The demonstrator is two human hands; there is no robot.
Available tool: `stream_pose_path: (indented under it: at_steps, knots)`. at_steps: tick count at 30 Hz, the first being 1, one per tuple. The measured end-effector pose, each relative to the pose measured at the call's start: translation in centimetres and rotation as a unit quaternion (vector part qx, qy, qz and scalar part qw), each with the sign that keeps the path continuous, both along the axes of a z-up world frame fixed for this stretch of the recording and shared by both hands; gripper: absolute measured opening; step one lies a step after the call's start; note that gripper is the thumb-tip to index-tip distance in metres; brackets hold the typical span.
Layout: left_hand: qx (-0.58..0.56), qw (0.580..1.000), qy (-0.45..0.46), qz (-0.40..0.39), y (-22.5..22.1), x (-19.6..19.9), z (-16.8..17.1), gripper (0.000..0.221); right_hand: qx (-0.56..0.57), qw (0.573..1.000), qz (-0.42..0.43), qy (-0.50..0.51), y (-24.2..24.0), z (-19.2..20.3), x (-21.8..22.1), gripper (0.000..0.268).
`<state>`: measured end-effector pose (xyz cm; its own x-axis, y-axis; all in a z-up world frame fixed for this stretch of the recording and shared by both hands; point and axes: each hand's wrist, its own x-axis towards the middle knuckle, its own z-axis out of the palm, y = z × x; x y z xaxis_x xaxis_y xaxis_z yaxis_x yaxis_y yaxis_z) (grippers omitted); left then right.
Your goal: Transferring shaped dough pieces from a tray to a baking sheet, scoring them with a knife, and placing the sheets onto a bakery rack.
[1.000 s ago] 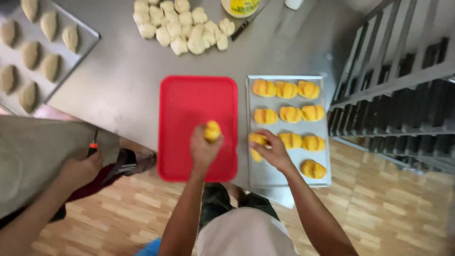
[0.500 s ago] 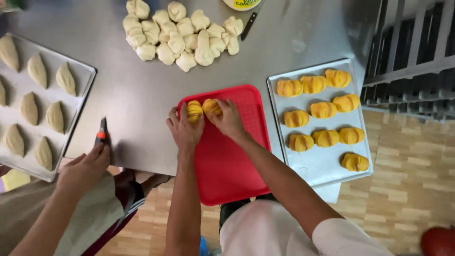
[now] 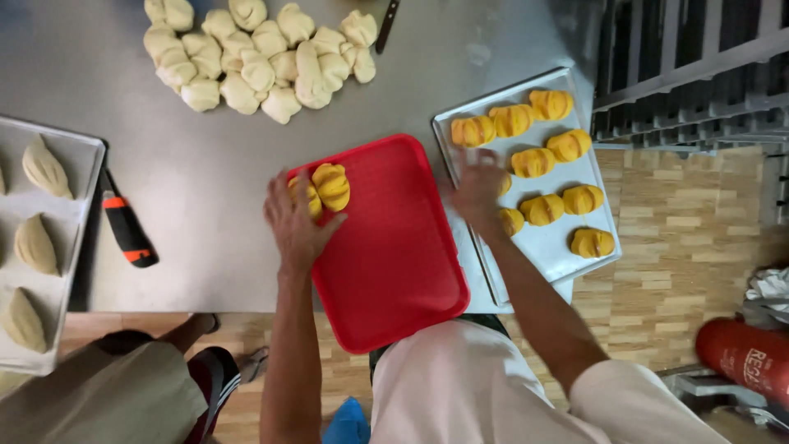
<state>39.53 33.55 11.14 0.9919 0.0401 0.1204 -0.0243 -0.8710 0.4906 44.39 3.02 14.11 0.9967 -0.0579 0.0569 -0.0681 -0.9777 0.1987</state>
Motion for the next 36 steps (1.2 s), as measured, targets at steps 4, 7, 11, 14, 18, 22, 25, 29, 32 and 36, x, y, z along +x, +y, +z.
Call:
stream_pose_path:
  at_steps: [4,7,11,14,18,22,25,29,32,36]
  knots:
    - [0.055,0.995,0.017,-0.079,0.1,1.9,-0.8,0.108,0.101,0.981,0.051,0.159,-10.2,-6.5,-2.9,0.077]
    - [0.100,0.989,0.047,-0.102,0.3,2.5,-2.4,0.100,0.173,0.972,0.041,0.152,-10.8,-6.5,-3.3,0.070]
    - [0.111,0.987,0.049,-0.104,0.7,3.2,-3.4,0.098,0.349,0.931,-0.005,0.109,-4.0,-2.1,-1.4,0.074]
    - [0.112,0.988,0.027,-0.106,0.7,3.0,-3.8,0.100,0.440,0.892,-0.014,0.100,3.0,-3.3,-0.3,0.075]
    - [0.117,0.988,-0.002,-0.100,0.7,3.0,-4.0,0.101,0.408,0.902,-0.035,0.135,9.1,-6.7,1.7,0.082]
    - [0.105,0.989,0.005,-0.101,0.5,3.1,-4.0,0.100,0.421,0.901,-0.003,0.104,10.9,-9.0,0.4,0.064]
    - [0.111,0.988,0.028,-0.106,0.5,3.5,-3.5,0.100,0.447,0.892,0.026,0.056,10.6,-9.0,0.5,0.059]
    - [0.114,0.984,0.066,-0.119,-0.3,3.6,-1.7,0.102,0.427,0.901,0.081,-0.005,5.8,-7.1,1.2,0.062]
    - [0.125,0.979,0.087,-0.137,-2.3,4.1,0.8,0.108,0.280,0.951,0.072,-0.115,0.9,-5.1,3.0,0.052]
    - [0.116,0.967,0.115,-0.196,-5.3,5.4,1.8,0.110,0.140,0.987,0.071,0.014,-4.9,-5.1,4.9,0.062]
